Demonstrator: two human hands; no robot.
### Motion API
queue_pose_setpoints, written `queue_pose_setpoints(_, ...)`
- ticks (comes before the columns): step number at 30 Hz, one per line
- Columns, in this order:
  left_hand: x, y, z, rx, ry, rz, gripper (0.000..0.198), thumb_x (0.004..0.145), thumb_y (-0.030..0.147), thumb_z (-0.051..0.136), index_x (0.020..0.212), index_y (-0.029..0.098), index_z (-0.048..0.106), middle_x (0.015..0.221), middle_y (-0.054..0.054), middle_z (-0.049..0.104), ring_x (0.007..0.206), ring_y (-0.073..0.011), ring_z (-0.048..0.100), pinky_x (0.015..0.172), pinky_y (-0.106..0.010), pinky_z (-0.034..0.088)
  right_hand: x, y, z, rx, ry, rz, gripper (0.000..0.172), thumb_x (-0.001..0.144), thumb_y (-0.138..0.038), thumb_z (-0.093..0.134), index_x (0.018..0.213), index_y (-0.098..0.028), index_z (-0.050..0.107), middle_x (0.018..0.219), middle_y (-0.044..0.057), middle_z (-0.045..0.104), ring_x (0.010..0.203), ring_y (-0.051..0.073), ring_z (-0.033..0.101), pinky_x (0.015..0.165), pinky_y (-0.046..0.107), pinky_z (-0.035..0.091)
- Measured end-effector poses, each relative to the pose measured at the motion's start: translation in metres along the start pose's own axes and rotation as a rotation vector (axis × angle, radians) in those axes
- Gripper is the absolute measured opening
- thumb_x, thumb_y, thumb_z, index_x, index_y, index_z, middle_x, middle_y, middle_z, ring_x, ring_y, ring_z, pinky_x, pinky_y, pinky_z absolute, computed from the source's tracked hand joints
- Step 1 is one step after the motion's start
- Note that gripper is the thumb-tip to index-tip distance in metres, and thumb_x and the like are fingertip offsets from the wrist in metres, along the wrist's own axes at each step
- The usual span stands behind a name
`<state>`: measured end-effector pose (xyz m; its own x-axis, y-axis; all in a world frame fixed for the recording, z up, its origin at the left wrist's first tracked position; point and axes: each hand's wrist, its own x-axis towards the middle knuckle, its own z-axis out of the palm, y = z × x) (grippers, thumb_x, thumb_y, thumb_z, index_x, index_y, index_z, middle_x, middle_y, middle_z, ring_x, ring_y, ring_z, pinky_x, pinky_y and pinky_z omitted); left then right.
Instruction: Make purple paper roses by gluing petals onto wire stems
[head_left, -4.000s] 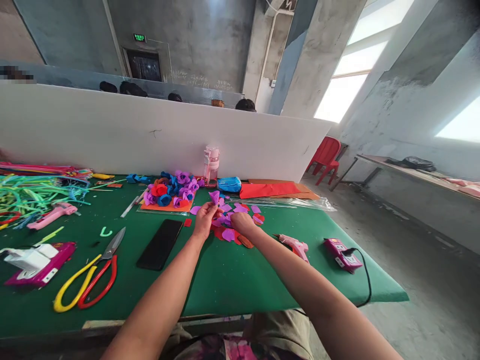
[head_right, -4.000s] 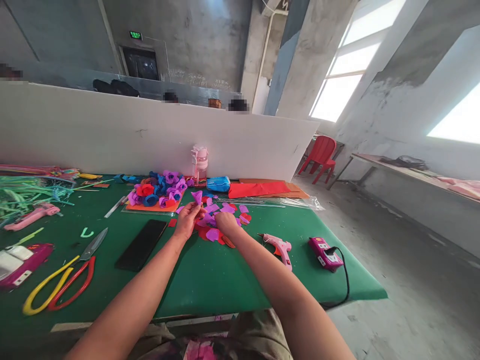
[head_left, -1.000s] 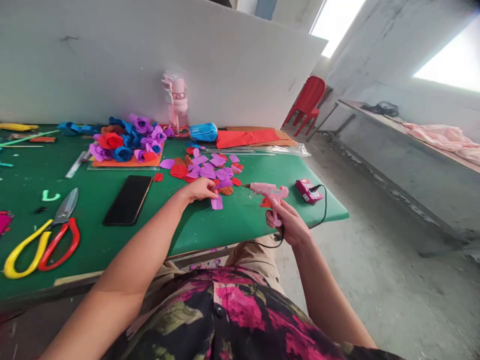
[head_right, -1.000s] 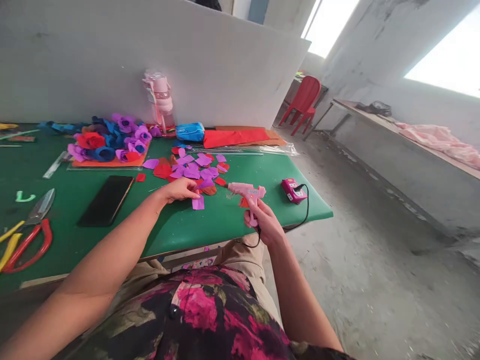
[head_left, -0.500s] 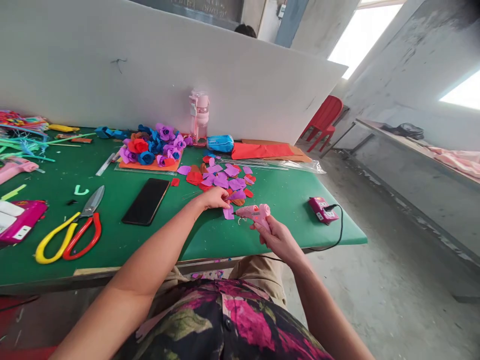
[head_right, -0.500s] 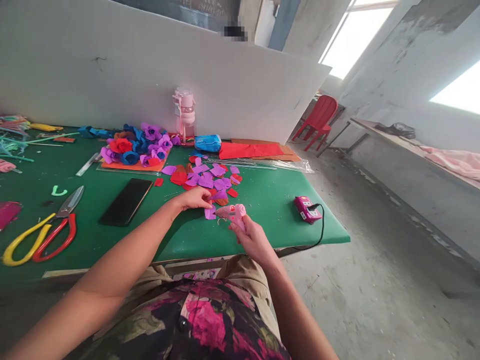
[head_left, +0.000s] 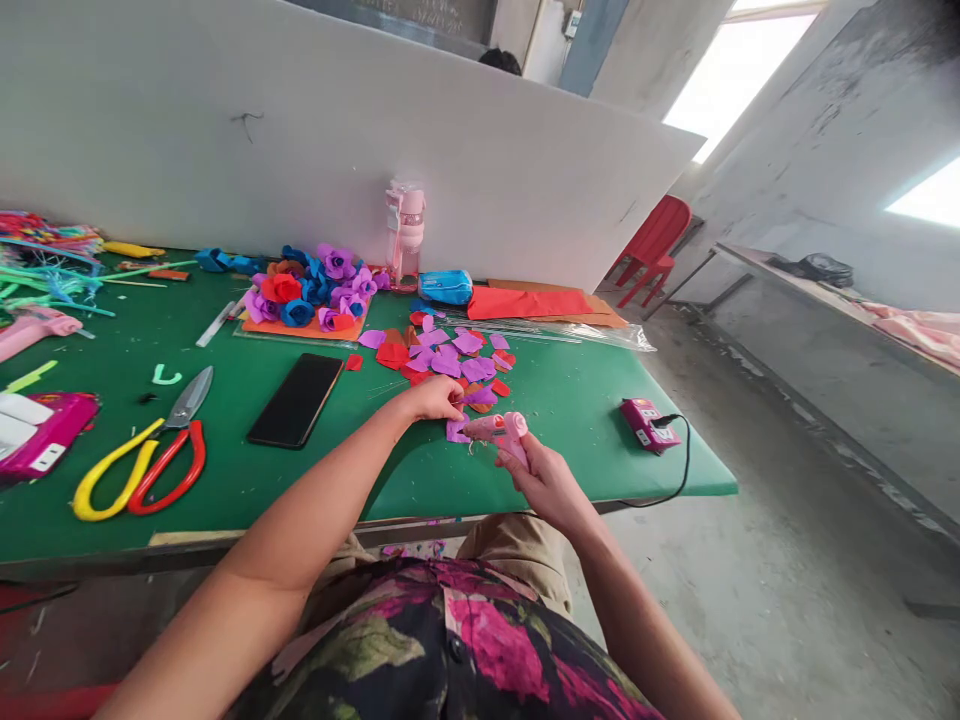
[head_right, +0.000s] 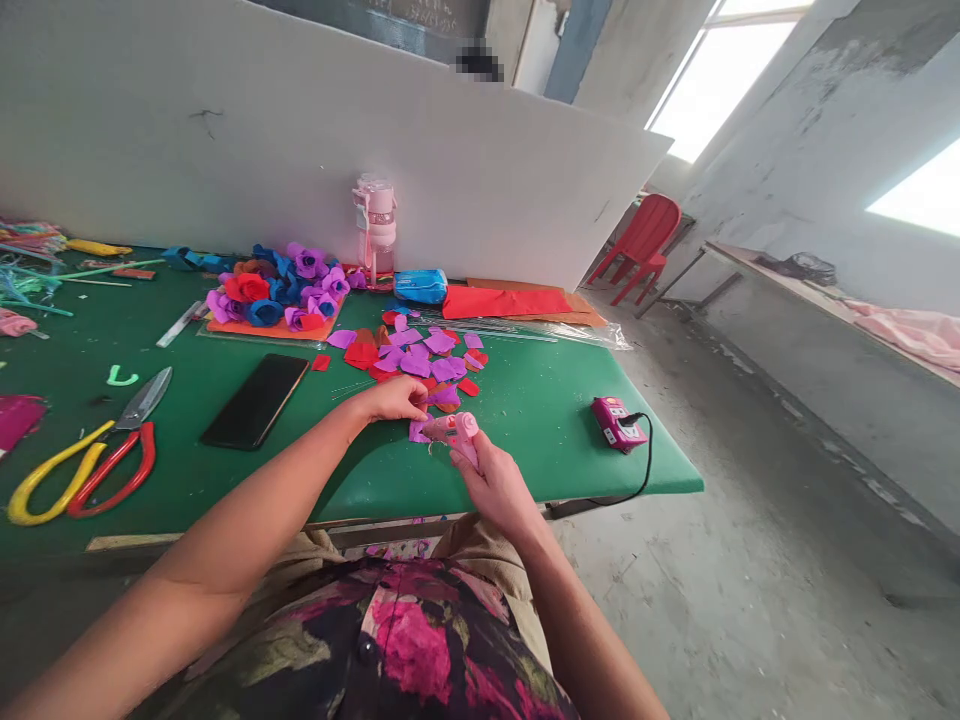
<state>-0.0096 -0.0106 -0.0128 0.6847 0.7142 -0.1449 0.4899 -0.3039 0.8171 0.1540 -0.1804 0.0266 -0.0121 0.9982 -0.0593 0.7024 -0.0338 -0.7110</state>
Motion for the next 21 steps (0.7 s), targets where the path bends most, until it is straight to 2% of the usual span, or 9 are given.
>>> queue_pose_setpoints(12,0.0005,-0.0008,0.0007,-0.011,-0.016,-0.001,0.014,0.052,0.019,0.065,0.05,0.015,0.052,0.046,0.005,0.047,0.049,-0.01,0.04,0.048,-0.023,0.026,0.0009,-0.0032,-0.0002,-0.107,0.012,-0.046,0.021,0.088,-0.036,0.041,0.094,-0.02,0.055,0.081,0.005,0.066,0.07,0.019,0.059,0.063,0.026,0.039)
queue_pose_setpoints(21,-0.0019,0.0029,-0.0005,-0.03,-0.033,-0.02,0.013,0.052,0.019,0.065,0.052,0.015,0.053,0.048,0.005,0.048,0.049,-0.0095,0.039,0.048,-0.023,0.026,0.0022,-0.0065,0.0002,-0.141,-0.007,-0.042,0.021,0.088,-0.036,0.039,0.089,-0.02,0.053,0.079,0.006,0.065,0.068,0.019,0.058,0.062,0.026,0.038)
